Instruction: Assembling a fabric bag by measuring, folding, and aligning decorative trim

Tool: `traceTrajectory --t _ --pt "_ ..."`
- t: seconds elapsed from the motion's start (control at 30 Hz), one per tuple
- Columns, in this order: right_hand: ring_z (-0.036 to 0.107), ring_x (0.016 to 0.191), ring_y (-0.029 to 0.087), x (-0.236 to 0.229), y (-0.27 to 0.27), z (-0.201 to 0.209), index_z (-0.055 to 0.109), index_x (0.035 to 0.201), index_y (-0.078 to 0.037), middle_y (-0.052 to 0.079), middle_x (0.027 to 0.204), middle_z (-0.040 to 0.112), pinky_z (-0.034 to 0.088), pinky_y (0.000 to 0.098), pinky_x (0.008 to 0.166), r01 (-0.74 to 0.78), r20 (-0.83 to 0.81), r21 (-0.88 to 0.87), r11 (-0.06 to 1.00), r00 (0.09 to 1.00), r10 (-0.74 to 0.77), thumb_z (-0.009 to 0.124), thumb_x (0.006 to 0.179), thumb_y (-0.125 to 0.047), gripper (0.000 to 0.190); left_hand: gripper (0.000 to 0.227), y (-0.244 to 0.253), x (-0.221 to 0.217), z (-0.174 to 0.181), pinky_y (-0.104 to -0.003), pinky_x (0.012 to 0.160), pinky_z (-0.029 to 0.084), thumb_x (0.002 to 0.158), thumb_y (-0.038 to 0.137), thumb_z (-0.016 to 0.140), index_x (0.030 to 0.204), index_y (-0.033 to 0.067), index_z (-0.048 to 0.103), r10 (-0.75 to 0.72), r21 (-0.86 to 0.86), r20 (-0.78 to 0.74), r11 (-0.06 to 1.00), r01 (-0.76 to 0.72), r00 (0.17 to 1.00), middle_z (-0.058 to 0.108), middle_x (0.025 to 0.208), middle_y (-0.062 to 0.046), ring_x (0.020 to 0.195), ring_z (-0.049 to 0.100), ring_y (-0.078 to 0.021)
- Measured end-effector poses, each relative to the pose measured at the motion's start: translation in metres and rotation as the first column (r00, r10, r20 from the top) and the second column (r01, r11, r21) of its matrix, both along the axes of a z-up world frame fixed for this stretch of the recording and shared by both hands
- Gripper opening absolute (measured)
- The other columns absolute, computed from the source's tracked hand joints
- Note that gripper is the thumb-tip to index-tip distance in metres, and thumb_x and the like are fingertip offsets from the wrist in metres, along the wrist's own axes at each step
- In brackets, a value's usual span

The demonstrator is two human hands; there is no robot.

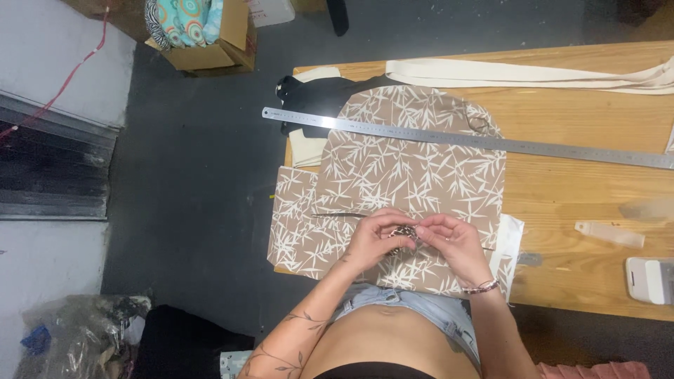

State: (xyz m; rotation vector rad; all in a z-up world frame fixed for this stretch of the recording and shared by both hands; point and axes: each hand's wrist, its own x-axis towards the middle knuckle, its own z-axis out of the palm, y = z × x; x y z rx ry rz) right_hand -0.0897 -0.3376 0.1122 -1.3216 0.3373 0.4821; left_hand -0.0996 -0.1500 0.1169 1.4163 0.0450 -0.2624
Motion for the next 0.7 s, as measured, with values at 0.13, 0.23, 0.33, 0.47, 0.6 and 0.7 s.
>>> traceTrajectory --t 0.13,0.23,0.33,0.47,0.6,0.7 --pt "0.07 0.078 0.012 0.0 0.003 0.026 0.071 0.106 0.003 0.01 0.087 0.073 0.059 0.0264 0.078 -0.001 0.031 -0.075 0.997 1.0 0.004 0.082 0.08 -0.002 0.028 0.043 0.0 -0.007 -0.005 -0.04 0.093 0.059 0.075 0.012 0.089 0.115 0.0059 0.075 -0.001 0.048 0.01 0.999 0.0 1.0 0.063 0.114 -0.014 0.108 0.067 -0.0288" --pt "0.072 0.08 0.016 -0.001 0.005 0.025 0.072 0.106 0.003 0.015 0.088 0.075 0.061 0.0309 0.08 -0.031 0.057 -0.119 0.992 0.998 0.038 0.082 0.081 -0.004 0.028 0.051 -0.008 -0.009 0.018 -0.031 0.085 0.063 0.078 0.007 0.086 0.125 0.0039 0.068 0.089 -0.022 -0.13 0.996 -0.092 0.988 0.064 0.105 -0.012 0.097 0.071 -0.0205" --pt "0.071 0.079 0.013 -0.002 0.005 0.011 0.072 0.106 0.002 0.012 0.087 0.075 0.06 0.0285 0.079 -0.014 0.074 -0.125 0.992 0.997 0.023 0.084 0.08 -0.003 0.028 0.048 -0.006 -0.012 0.001 -0.034 0.082 0.063 0.083 0.005 0.081 0.121 0.0031 0.052 0.085 -0.033 -0.064 0.996 -0.087 0.994 0.063 0.107 -0.017 0.095 0.072 -0.0279" --pt "0.071 0.078 0.014 -0.006 0.007 0.01 0.072 0.103 0.002 0.012 0.085 0.074 0.06 0.0283 0.078 -0.013 0.069 -0.099 0.995 0.997 0.02 0.084 0.08 -0.004 0.027 0.033 -0.002 -0.013 0.015 -0.036 0.085 0.061 0.085 0.003 0.078 0.106 0.0038 0.052 0.037 0.026 0.106 0.999 -0.04 0.994 0.059 0.123 -0.018 0.104 0.07 -0.0335" --pt "0.071 0.078 0.014 -0.006 0.003 0.01 0.071 0.104 0.002 0.011 0.086 0.073 0.06 0.0285 0.077 -0.007 0.018 -0.044 0.999 1.0 0.008 0.083 0.08 -0.004 0.028 0.01 0.004 -0.011 0.022 -0.043 0.103 0.05 0.088 0.024 0.077 0.095 0.0177 0.073 -0.146 0.338 0.294 0.94 0.041 0.945 0.065 0.127 -0.008 0.121 0.064 -0.0315" --pt "0.072 0.078 0.015 -0.008 0.001 0.009 0.071 0.104 0.003 0.011 0.086 0.073 0.06 0.028 0.077 -0.022 0.014 -0.031 0.999 1.0 0.022 0.083 0.08 -0.004 0.028 0.008 0.005 -0.015 0.016 -0.041 0.105 0.048 0.084 0.026 0.08 0.089 0.0204 0.077 -0.157 0.309 0.292 0.949 0.062 0.943 0.062 0.133 -0.007 0.121 0.064 -0.0301"
